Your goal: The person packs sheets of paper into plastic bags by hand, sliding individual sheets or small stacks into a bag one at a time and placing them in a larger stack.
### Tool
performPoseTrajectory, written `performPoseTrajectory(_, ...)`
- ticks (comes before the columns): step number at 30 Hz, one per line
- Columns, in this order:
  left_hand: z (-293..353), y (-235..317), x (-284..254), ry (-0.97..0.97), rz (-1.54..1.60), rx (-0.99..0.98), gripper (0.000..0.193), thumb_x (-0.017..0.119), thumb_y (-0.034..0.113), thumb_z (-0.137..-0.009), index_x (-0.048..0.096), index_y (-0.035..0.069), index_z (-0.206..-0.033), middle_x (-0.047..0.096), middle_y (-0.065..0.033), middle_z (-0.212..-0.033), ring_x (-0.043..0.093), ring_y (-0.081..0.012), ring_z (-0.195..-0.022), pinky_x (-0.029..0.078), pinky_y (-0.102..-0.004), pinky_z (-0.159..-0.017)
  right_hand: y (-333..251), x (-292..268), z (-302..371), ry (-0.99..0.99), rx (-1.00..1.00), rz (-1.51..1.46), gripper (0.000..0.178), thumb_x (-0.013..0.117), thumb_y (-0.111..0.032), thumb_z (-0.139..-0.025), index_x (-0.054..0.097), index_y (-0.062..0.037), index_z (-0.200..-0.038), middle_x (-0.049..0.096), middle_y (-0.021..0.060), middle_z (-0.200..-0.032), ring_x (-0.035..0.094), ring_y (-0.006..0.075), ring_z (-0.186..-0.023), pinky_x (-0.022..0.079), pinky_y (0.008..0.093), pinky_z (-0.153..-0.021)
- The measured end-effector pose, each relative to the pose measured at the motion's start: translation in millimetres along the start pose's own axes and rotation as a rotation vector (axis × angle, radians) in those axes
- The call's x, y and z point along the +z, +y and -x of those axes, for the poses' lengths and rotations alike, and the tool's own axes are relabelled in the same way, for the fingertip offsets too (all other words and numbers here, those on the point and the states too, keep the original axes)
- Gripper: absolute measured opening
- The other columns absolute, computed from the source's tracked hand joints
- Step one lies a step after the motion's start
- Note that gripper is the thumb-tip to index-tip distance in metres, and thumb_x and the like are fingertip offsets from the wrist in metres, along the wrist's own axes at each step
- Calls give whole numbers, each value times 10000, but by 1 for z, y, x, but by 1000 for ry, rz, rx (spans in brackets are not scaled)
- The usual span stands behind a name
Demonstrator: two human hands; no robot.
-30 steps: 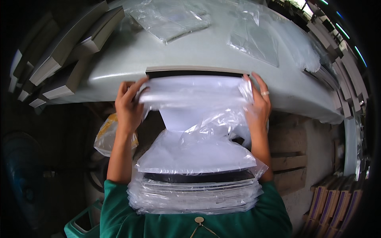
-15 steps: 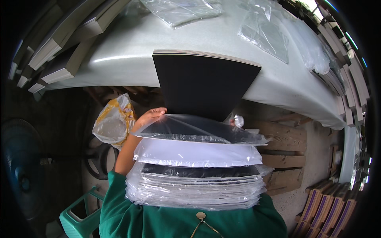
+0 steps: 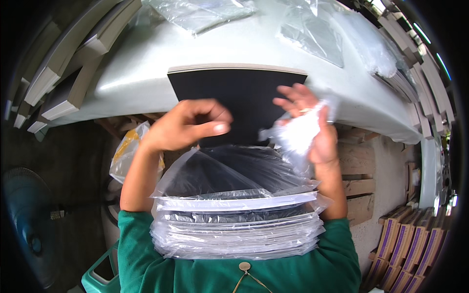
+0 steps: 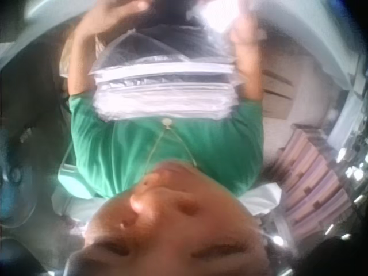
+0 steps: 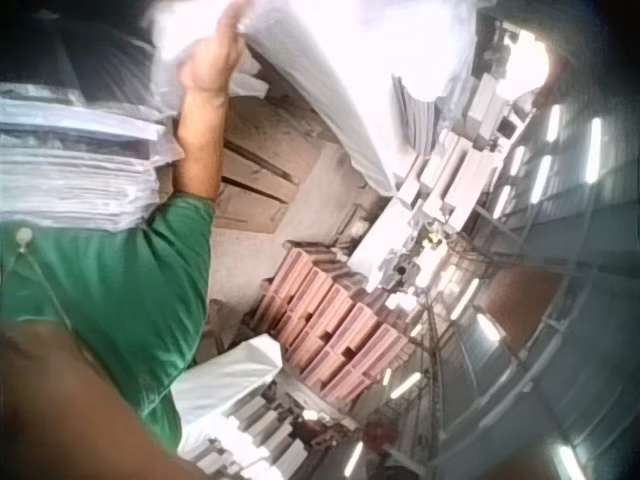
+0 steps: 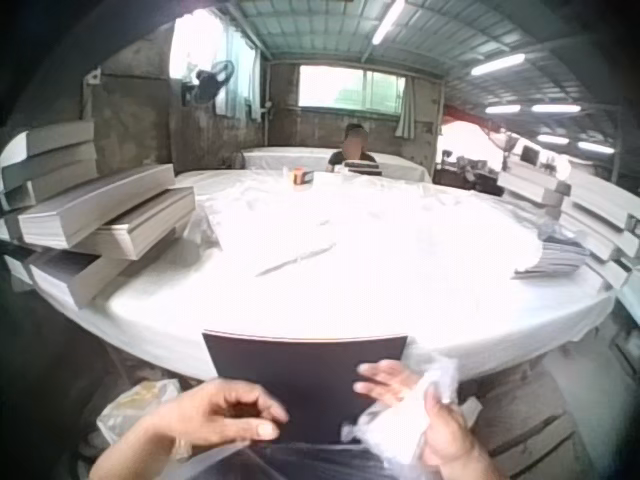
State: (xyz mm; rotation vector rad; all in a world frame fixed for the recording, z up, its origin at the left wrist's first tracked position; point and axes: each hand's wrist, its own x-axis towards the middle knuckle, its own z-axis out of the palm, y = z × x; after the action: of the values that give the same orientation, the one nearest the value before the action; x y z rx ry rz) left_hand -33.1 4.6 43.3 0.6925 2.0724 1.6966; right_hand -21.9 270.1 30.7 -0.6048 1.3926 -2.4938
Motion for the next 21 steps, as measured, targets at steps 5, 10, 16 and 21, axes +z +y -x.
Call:
performPoseTrajectory(5,-25,30,51,107,-207,57,175,584,151,-826,578,-16,-879,545,6,-734,449,-38,-684,379,-190,-608,17,37,-20,-122,10,100,651,402,-406,-882,149,-27,-1347,197,149,-1387,253,236,-1254,239,356,-1011)
performPoseTrajectory(10,-25,-2,51,375,100,118,181,566,162,-841,599,-16,-855,527,20,-626,437,-39,-619,389,-213,-554,10,29,-10,166,261,124,345,590,-139,-811,492,-9,-1115,581,82,-997,552,146,-919,433,269,-787)
performPoseTrajectory(16,-22,5,54,307,-29,172,136,594,129,-818,569,-5,-818,576,0,-754,511,-47,-737,408,-188,-665,13,25,-13,237,175,67,216,662,-108,-744,571,-32,-925,585,34,-855,549,105,-792,433,246,-703)
performPoseTrajectory(21,-22,-3,55,399,119,181,169,596,147,-819,582,-3,-743,549,5,-682,468,-40,-654,386,-188,-591,20,21,-14,252,107,178,259,673,-174,-746,550,-45,-934,563,20,-852,522,98,-776,412,244,-689)
